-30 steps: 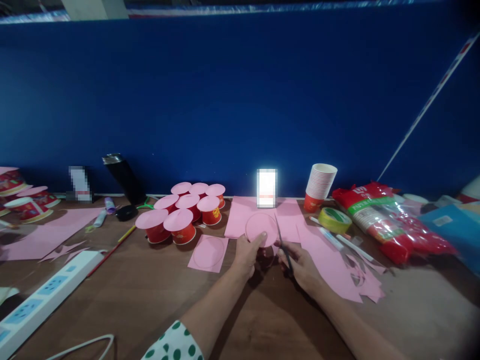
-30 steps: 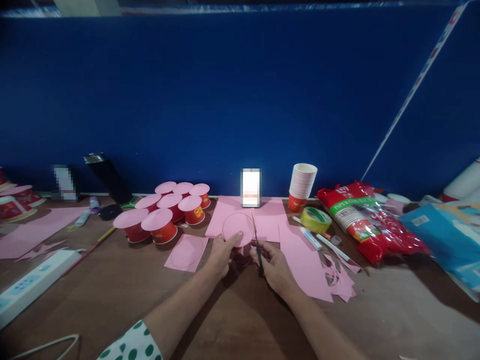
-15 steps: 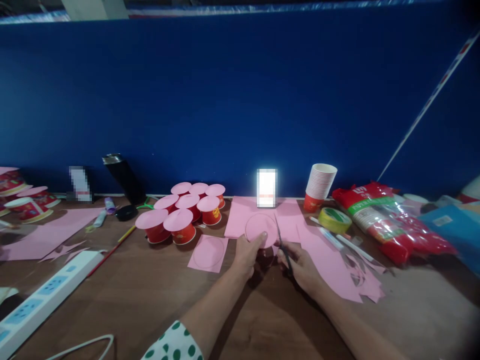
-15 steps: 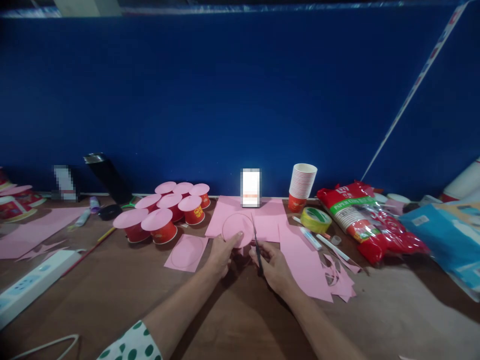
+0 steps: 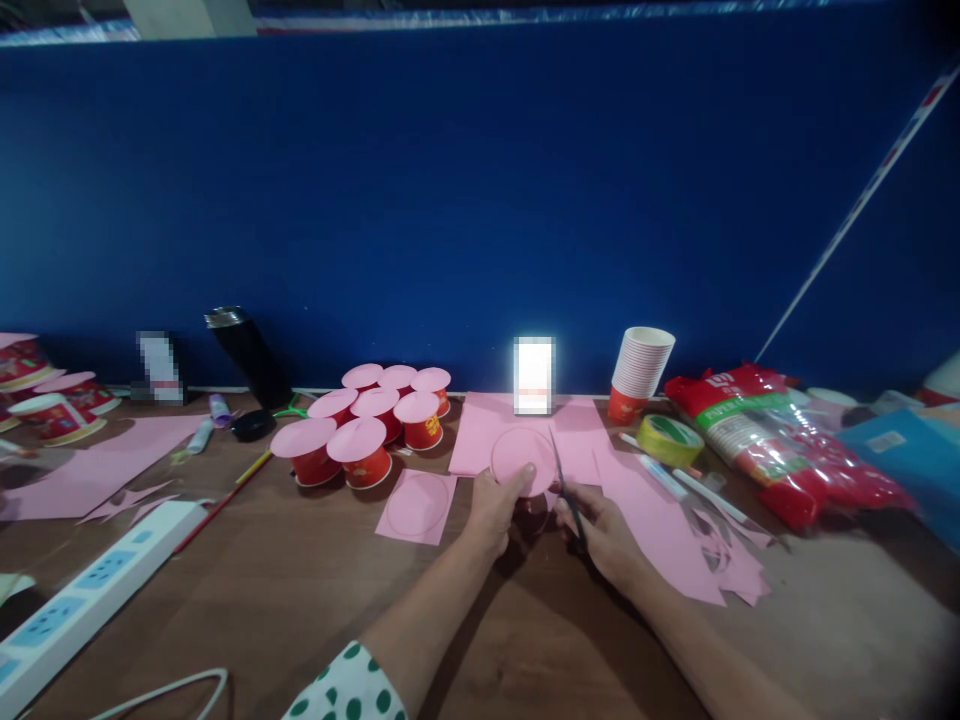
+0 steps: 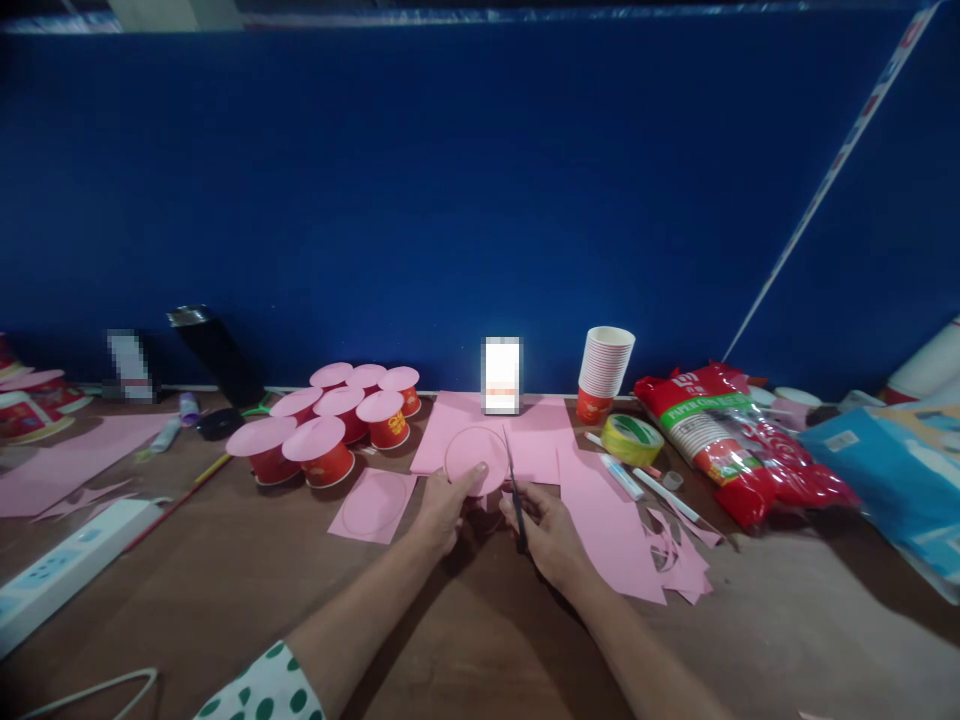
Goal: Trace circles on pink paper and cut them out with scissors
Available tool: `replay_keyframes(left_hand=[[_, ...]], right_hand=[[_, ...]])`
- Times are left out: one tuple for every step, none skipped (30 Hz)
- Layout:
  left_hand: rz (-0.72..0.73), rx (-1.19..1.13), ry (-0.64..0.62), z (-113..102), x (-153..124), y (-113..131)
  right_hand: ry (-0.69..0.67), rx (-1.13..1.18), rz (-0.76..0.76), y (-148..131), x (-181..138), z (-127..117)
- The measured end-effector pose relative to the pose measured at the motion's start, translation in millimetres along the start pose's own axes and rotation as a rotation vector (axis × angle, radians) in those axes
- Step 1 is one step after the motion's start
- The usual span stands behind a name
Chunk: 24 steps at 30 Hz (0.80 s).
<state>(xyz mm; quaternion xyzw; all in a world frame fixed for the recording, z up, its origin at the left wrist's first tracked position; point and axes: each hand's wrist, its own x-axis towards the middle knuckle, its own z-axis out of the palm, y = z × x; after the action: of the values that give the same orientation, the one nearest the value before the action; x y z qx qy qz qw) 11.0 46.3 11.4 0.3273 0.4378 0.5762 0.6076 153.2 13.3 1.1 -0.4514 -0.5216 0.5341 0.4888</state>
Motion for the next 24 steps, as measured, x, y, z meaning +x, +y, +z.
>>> replay_keyframes(left_hand=[[-0.004,0.000,0.003,-0.1,0.0,0.0],[-0.009,0.003,0.009,-0.3,0.1,-0.1],[-0.010,0.007,0.016,-0.6,0.3,-0.3],[-0.007,0.008,0.019,-0.8,0.6,-0.5],[-0.005,0.010,0.020,-1.0,0.9,-0.7],[-0.003,0.010,0.018,-1.1,1.1,-0.7],[-0.002,0.009,0.015,-1.1,1.1,-0.5],[-0.003,0.010,0.015,-1.0,1.1,-0.2],[-0.003,0.012,0.025,-0.8,1.1,0.1],[-0.004,0.013,0.038,-0.6,1.1,0.3],[-0.006,0.012,0.049,-0.5,1.2,0.4],[-0.008,0.011,0.054,-0.5,1.4,0.3],[-0.013,0.008,0.056,-0.6,1.7,0.0],[-0.017,0.005,0.054,-0.8,2.1,-0.5],[-0.020,0.005,0.058,-1.1,2.6,-1.0],[-0.021,0.009,0.066,-1.4,3.1,-1.5],[-0.019,0.014,0.078,-1.6,3.4,-2.0],[-0.015,0.019,0.086,-1.7,3.7,-2.2],[-0.012,0.021,0.091,-1.7,3.8,-2.3],[-0.010,0.022,0.089,-1.6,3.8,-2.3],[-0.010,0.016,0.081,-1.4,3.6,-2.0],[-0.009,0.008,0.067,-1.1,3.3,-1.7],[-0.009,0.003,0.055,-0.8,2.8,-1.2],[-0.012,0.003,0.046,-0.5,2.3,-0.7]], right_hand=[[-0.001,-0.003,0.002,0.4,0.0,-0.1],[-0.001,-0.007,0.000,0.7,0.0,-0.2],[0.002,-0.011,-0.003,0.9,-0.1,-0.3],[0.005,-0.014,-0.003,1.1,-0.1,-0.4],[0.008,-0.017,-0.002,1.2,-0.1,-0.4],[0.009,-0.021,-0.001,1.3,-0.2,-0.5],[0.011,-0.026,0.002,1.3,-0.2,-0.6],[0.011,-0.032,0.003,1.4,-0.3,-0.7],[0.009,-0.040,0.001,1.6,-0.3,-0.8],[0.010,-0.047,-0.003,1.8,-0.3,-0.9],[0.012,-0.052,-0.004,2.2,-0.3,-1.0],[0.015,-0.054,0.000,2.5,-0.3,-1.1],[0.019,-0.051,0.006,2.9,-0.3,-1.1],[0.022,-0.047,0.013,3.2,-0.3,-1.2],[0.022,-0.042,0.020,3.5,-0.4,-1.2],[0.021,-0.037,0.025,3.8,-0.4,-1.3],[0.018,-0.032,0.027,4.0,-0.4,-1.3],[0.015,-0.027,0.026,4.2,-0.3,-1.4],[0.009,-0.024,0.027,4.3,-0.2,-1.5],[0.005,-0.020,0.028,4.5,-0.1,-1.5],[0.004,-0.016,0.028,4.5,0.0,-1.6],[0.003,-0.014,0.029,4.6,0.0,-1.6],[0.001,-0.013,0.031,4.5,0.0,-1.7],[-0.001,-0.013,0.032,4.4,0.0,-1.7]])
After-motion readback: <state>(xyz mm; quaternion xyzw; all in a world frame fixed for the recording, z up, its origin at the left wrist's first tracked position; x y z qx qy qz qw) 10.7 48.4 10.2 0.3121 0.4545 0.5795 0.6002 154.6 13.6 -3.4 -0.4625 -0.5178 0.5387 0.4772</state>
